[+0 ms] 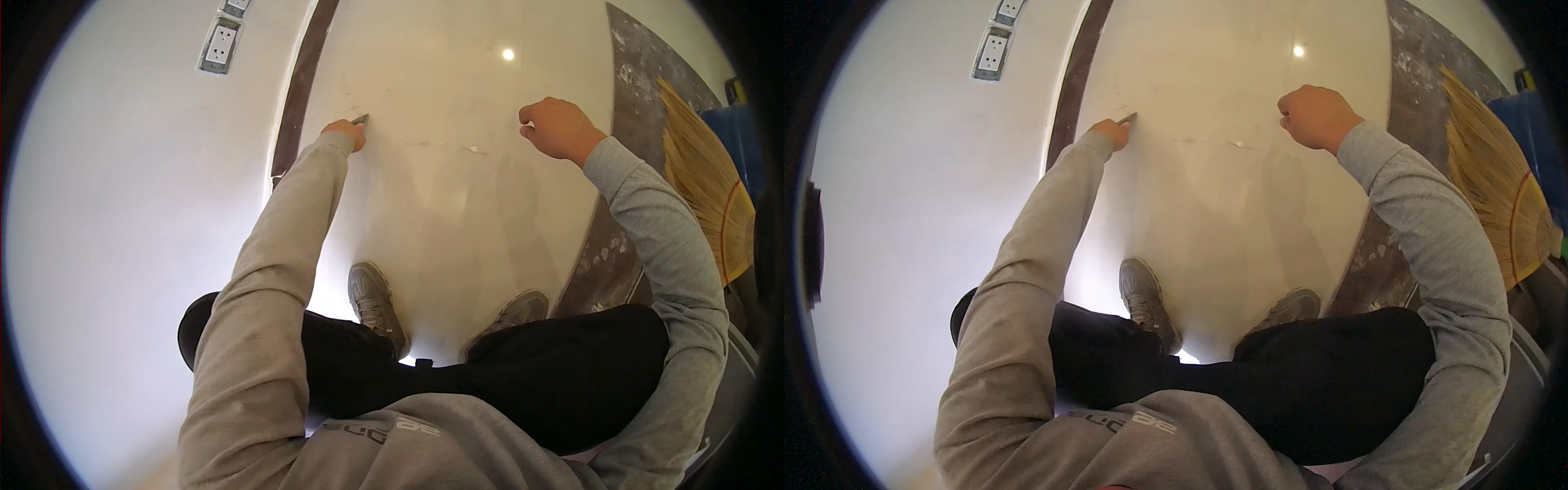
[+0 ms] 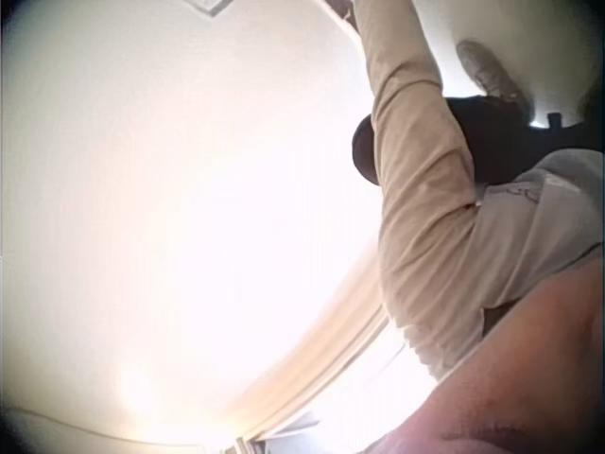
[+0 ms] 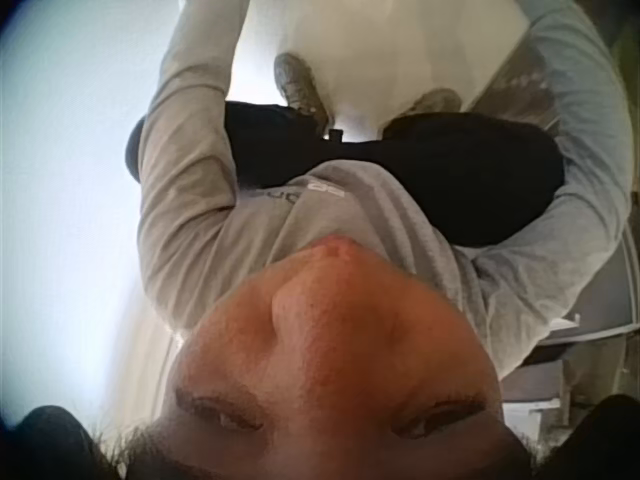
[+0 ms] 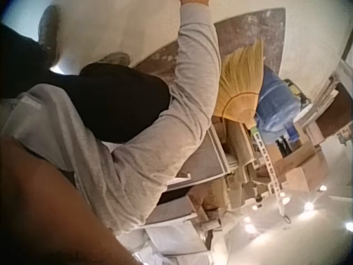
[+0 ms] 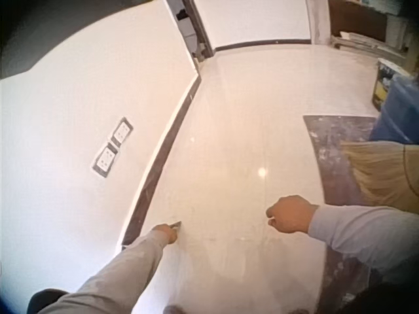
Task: The person kneels and scrapes debris from a glossy floor using a hand scraper, then stands to sweep the area with a broom. They return to kneeling to continue scraping additional spots on the floor.
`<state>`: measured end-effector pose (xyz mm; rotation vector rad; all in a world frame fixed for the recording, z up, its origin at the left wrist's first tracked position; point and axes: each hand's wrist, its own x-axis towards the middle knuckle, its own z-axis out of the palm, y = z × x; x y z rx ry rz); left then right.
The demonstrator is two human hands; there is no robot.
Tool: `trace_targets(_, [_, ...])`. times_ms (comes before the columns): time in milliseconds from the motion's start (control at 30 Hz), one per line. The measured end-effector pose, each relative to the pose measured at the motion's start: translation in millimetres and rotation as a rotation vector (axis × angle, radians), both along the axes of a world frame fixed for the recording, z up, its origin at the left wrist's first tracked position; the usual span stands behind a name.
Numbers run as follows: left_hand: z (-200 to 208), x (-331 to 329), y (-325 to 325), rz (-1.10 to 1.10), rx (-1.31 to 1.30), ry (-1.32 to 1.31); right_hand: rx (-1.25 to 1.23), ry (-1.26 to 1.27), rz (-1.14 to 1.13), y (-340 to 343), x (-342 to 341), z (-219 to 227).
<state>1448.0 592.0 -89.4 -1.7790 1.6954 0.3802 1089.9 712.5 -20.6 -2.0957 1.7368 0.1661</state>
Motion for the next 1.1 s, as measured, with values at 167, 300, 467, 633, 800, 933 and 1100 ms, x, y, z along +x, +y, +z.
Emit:
trace_targets(167, [-9,15,16,-0.125,-0.042,-0.055,0.022,-0.015,-0.002,1,14,8])
trace_targets(300, [-3,5,6,0.114,0.06,0.016,-0.008,-0.008,-0.002,7,4,-1])
trace_targets(467, [3,1,-6,0.075,0.048,0.026,-0.01,-0.034,-0.023,1,1,6])
trace_targets(633, [-9,6,-1,-0.049,-0.026,-0.028,-0.081,-0.035,-0.009,5,3,16])
trace_targets(800, [-18,1,3,-0.02,-0.06,0.022,-0.003,-0.015,-0.04,10,3,23])
trace_targets(933, [-6,7,-11,0.099,-0.025,0.047,-0.027,-0.012,-0.013,8,10,24])
trace_targets(1100, [-34,15,7,-0.082,-0.132,-0.069,0.012,-0.009,-0.005,11,10,16])
